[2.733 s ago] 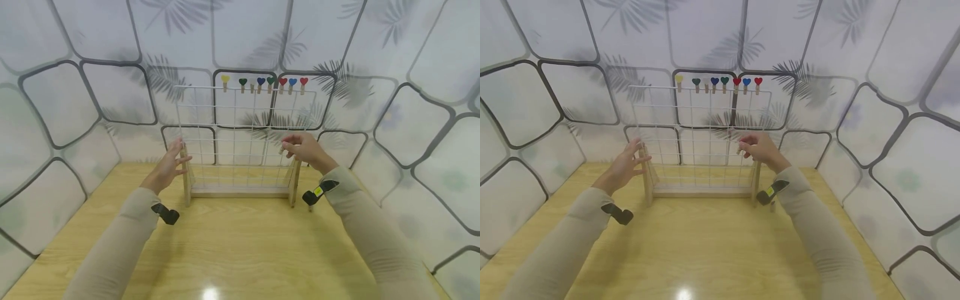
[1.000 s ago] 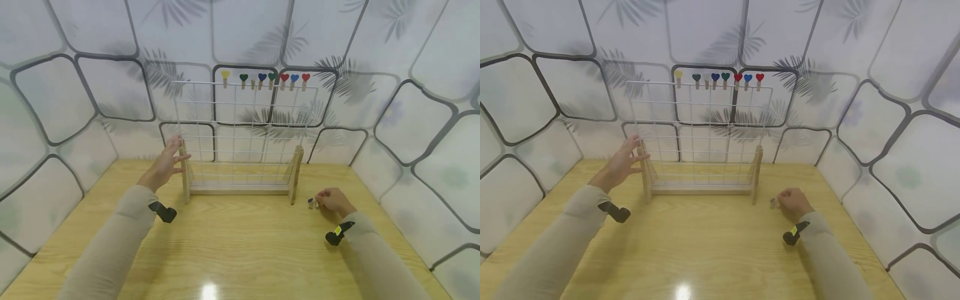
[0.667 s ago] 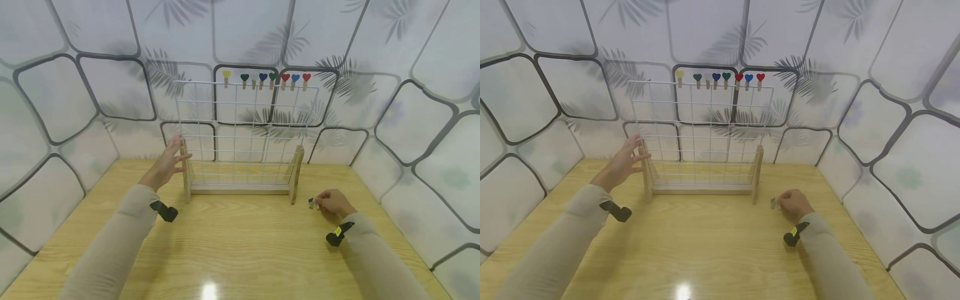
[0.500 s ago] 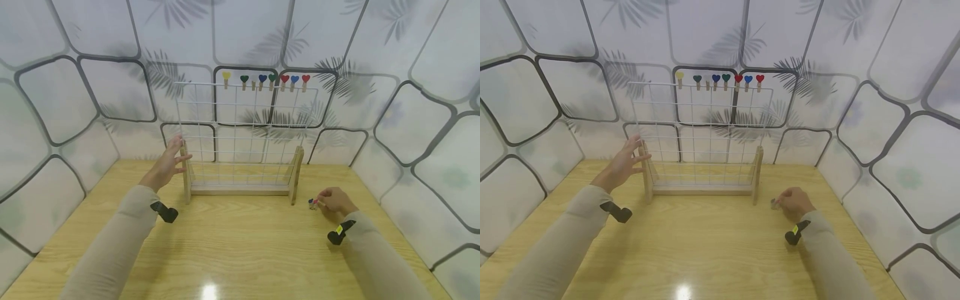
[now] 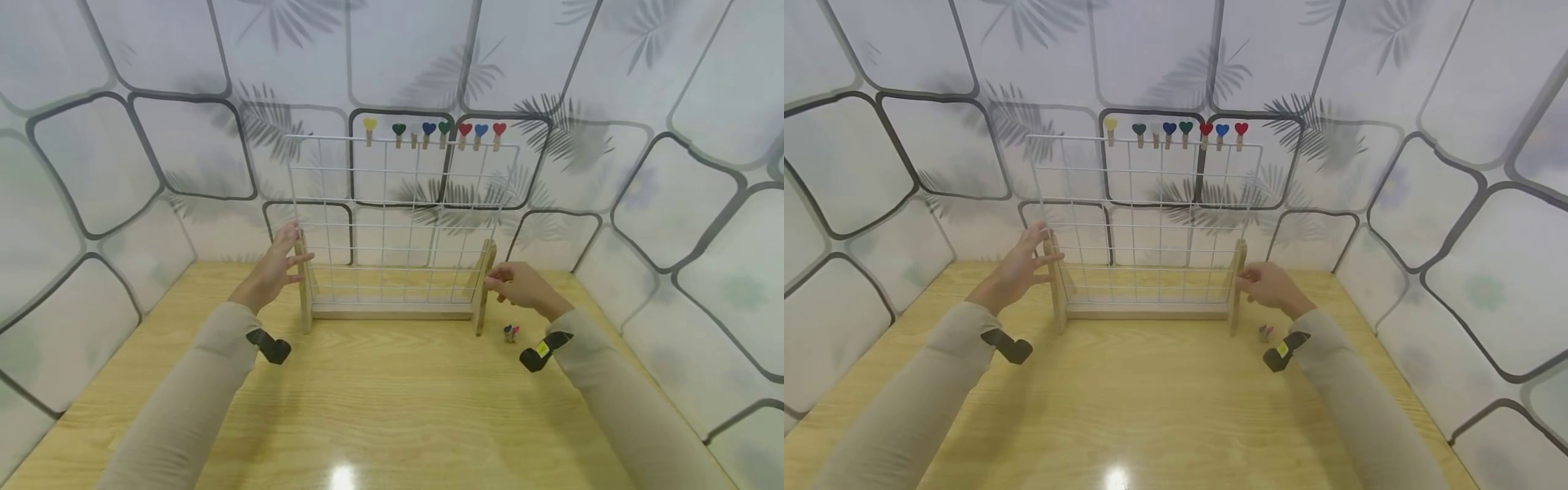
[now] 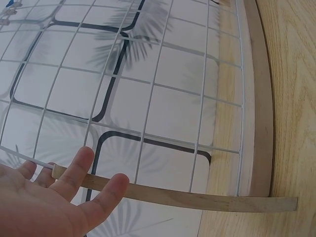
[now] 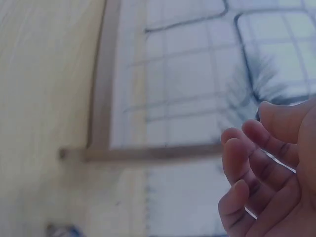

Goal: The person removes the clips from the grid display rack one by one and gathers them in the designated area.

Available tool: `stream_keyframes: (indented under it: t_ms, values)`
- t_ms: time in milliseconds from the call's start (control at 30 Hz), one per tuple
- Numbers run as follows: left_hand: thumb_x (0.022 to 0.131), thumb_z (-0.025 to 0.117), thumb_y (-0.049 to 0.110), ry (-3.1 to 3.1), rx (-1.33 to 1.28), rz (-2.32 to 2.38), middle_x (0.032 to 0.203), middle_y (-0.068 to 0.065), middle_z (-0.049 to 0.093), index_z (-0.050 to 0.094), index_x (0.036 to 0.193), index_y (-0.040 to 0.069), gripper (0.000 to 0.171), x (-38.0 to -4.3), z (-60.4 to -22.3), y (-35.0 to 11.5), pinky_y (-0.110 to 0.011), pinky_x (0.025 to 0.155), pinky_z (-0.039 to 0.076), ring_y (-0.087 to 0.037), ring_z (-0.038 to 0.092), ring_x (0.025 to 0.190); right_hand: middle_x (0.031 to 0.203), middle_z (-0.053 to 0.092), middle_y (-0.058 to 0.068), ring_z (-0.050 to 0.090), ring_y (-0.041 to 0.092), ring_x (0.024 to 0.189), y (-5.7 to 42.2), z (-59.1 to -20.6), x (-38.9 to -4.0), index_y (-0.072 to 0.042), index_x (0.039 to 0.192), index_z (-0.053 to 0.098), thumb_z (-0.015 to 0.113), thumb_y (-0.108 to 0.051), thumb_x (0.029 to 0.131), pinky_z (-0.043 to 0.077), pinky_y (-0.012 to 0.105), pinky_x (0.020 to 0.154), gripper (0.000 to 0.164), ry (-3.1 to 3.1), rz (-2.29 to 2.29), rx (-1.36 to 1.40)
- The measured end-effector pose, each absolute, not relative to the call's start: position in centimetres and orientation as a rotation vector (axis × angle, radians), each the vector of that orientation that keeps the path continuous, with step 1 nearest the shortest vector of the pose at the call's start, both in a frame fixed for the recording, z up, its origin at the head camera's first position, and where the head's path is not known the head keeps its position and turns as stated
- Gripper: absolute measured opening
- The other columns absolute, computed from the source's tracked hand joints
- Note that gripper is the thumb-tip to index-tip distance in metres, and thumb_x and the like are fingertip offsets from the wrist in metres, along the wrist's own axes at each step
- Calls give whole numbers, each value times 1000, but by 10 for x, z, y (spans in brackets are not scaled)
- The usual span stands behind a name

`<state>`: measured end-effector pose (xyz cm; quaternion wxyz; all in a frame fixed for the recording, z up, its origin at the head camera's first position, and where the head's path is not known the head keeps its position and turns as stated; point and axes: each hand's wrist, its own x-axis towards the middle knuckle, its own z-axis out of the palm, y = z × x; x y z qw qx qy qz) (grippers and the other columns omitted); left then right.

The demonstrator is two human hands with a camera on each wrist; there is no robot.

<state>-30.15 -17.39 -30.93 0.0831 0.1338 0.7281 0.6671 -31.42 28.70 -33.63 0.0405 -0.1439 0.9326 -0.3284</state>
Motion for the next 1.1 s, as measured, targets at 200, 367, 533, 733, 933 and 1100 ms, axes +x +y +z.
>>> stream_keyframes:
  t_ms: [200,367,533,733,933,1100]
  values:
    - [103,17,54,2182,374,1980,161,-7,-14,-15,155,22,68,-301,-314,-175,-65,109,20,-38,20,143,105,67,16,65,29,81,244,-294,-315,2,119,61,55,-24,101,53,35,66,32,2833,-1094,-549]
    - [103,16,54,2184,380,1976,161,-8,-13,-15,154,20,69,-302,-316,-175,-66,108,20,-39,19,143,109,67,13,63,28,84,208,-251,-315,-1,121,60,55,-25,101,52,33,67,32,2830,-1214,-641]
    - [103,17,55,2193,388,1995,161,-7,-13,-14,155,20,70,-304,-312,-175,-65,108,21,-39,20,143,107,68,10,63,25,81,177,-208,-321,-2,117,62,55,-26,101,50,31,62,30,2800,-1390,-726]
    - [103,17,55,2189,376,1987,161,-7,-13,-14,155,22,69,-304,-310,-174,-65,109,20,-38,20,143,104,67,8,63,24,79,146,-168,-330,-4,114,64,55,-29,100,51,31,63,30,2811,-1458,-820]
    - [103,17,55,2202,378,1984,161,-8,-12,-14,155,22,69,-305,-312,-175,-65,108,20,-39,20,142,108,66,5,63,21,81,114,-136,-336,-5,117,63,54,-30,101,49,30,62,32,2805,-1526,-881]
    - [102,18,56,2217,376,1984,161,-8,-10,-12,155,22,70,-306,-313,-175,-65,108,22,-39,22,142,113,65,4,64,22,83,92,-114,-340,-7,121,62,55,-30,100,48,27,62,31,2815,-1545,-845]
